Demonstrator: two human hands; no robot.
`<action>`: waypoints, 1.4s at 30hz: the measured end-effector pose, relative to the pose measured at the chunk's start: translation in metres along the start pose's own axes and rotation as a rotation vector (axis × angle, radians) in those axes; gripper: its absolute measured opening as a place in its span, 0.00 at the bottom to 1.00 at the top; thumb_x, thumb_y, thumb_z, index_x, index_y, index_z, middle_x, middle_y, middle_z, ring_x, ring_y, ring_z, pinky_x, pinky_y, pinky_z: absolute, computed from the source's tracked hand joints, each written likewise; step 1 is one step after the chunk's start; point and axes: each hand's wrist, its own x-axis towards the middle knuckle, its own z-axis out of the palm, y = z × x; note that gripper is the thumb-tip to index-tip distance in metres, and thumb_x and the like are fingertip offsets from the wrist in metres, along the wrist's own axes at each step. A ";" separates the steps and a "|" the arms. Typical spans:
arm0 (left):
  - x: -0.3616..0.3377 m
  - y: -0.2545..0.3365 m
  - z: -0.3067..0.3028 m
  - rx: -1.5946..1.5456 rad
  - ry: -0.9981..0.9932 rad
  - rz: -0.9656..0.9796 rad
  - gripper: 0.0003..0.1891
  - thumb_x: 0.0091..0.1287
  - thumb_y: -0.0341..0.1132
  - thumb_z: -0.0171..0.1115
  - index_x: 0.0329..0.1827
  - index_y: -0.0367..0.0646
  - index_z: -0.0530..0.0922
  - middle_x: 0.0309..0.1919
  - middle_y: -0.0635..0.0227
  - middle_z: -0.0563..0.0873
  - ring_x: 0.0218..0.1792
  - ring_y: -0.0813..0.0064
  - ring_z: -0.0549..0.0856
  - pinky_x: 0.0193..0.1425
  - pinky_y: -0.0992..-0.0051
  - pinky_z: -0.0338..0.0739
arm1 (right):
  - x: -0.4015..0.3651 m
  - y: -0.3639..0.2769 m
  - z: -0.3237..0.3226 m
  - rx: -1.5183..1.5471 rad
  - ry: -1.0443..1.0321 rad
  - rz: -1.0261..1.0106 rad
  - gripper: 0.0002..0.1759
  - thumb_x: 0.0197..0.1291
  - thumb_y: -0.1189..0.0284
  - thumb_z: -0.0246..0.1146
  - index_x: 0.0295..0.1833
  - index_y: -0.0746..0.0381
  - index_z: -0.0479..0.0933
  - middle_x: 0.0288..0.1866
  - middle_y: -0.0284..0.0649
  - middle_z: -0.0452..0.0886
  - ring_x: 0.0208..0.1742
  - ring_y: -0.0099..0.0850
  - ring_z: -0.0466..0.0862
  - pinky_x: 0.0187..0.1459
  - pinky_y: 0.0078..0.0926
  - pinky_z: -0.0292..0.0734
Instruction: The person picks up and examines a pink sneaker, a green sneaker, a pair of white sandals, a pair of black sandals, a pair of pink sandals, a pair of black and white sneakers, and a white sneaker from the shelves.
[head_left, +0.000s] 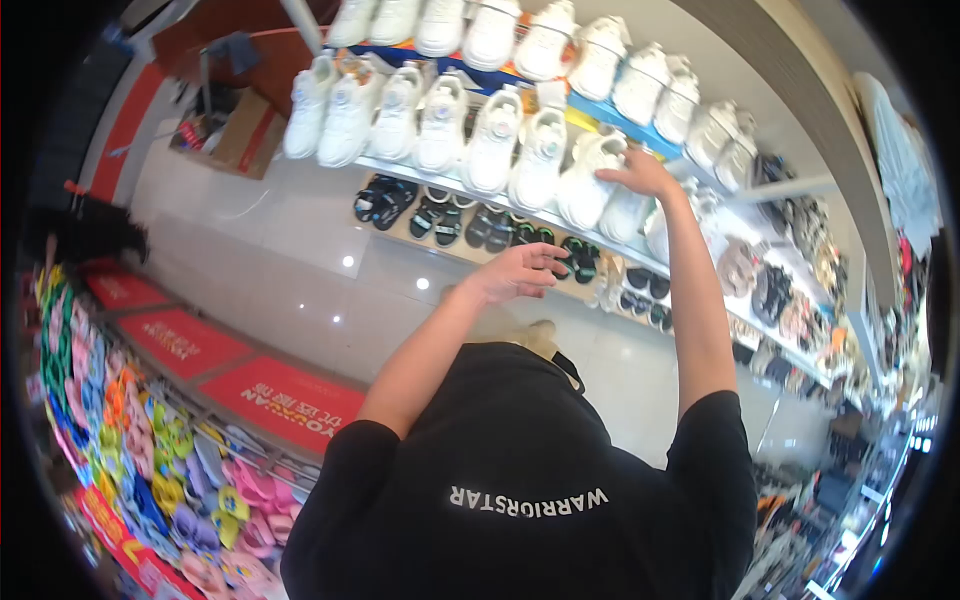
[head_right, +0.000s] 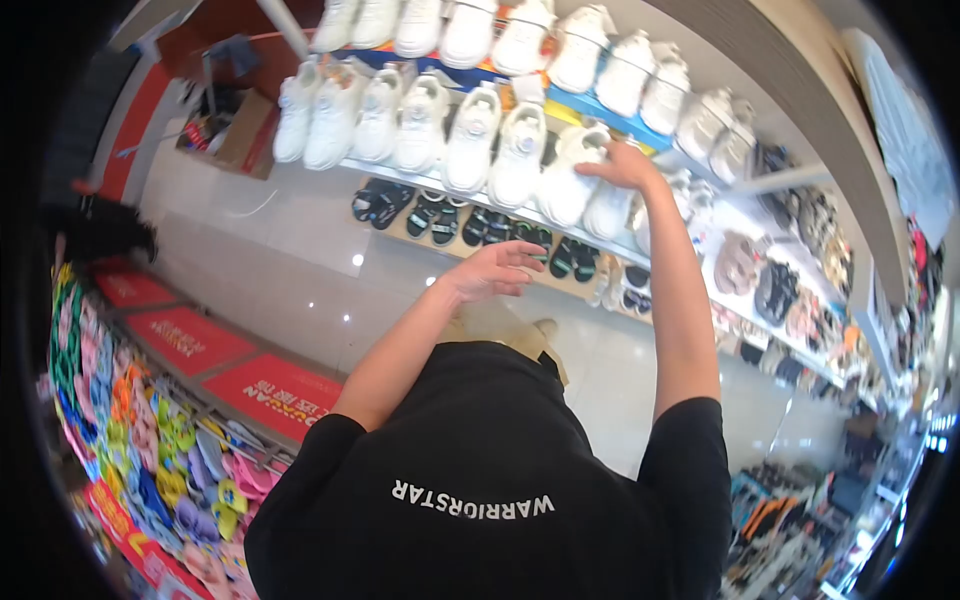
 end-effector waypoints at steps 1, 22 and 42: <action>0.001 -0.002 -0.001 -0.001 -0.035 -0.028 0.30 0.65 0.30 0.69 0.71 0.46 0.70 0.59 0.66 0.80 0.52 0.78 0.81 0.54 0.71 0.79 | -0.005 -0.001 -0.001 0.003 0.007 0.044 0.45 0.50 0.39 0.70 0.59 0.69 0.79 0.52 0.57 0.84 0.56 0.48 0.84 0.56 0.39 0.76; -0.066 0.013 0.027 0.025 0.117 0.302 0.48 0.52 0.41 0.78 0.74 0.31 0.64 0.69 0.58 0.74 0.67 0.65 0.77 0.71 0.63 0.71 | -0.246 -0.178 0.032 -0.001 0.383 -0.397 0.29 0.37 0.57 0.80 0.45 0.60 0.82 0.46 0.46 0.79 0.52 0.45 0.78 0.61 0.50 0.64; -0.124 0.012 0.108 0.375 0.093 0.716 0.61 0.41 0.47 0.87 0.76 0.28 0.60 0.69 0.52 0.74 0.67 0.63 0.78 0.72 0.62 0.71 | -0.322 -0.191 0.026 -0.069 0.457 -0.565 0.27 0.45 0.58 0.76 0.51 0.59 0.82 0.50 0.46 0.81 0.54 0.46 0.79 0.59 0.55 0.63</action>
